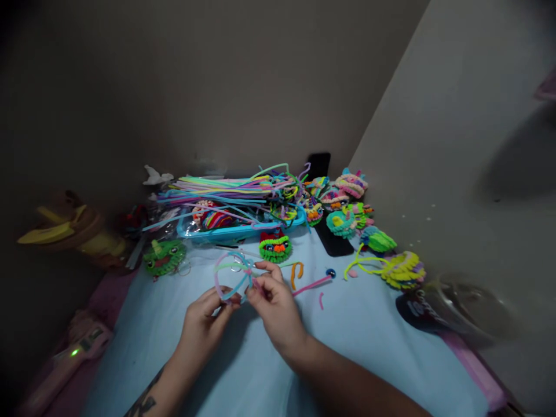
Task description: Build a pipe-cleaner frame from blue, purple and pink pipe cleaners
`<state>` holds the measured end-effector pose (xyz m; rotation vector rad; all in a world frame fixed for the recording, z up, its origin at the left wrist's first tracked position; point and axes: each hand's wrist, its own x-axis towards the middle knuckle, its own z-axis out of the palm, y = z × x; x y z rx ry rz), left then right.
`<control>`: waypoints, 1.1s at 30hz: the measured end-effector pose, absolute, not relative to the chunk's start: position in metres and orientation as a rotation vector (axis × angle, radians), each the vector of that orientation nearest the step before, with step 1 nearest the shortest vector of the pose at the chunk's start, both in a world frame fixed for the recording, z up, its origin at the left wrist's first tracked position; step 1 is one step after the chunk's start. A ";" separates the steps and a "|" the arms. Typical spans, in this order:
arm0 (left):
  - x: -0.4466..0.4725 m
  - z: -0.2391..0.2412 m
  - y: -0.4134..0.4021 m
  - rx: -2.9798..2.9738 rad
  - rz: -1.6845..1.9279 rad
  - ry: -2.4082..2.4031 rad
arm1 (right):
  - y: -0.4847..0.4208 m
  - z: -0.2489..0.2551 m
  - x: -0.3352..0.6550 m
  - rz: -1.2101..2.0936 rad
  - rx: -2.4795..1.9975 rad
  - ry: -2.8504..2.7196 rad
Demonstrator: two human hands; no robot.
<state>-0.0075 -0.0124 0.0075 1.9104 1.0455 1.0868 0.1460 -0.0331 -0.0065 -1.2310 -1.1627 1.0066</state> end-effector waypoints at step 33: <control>-0.024 0.001 0.001 1.941 0.826 1.435 | -0.025 0.009 0.175 0.365 -1.596 -1.983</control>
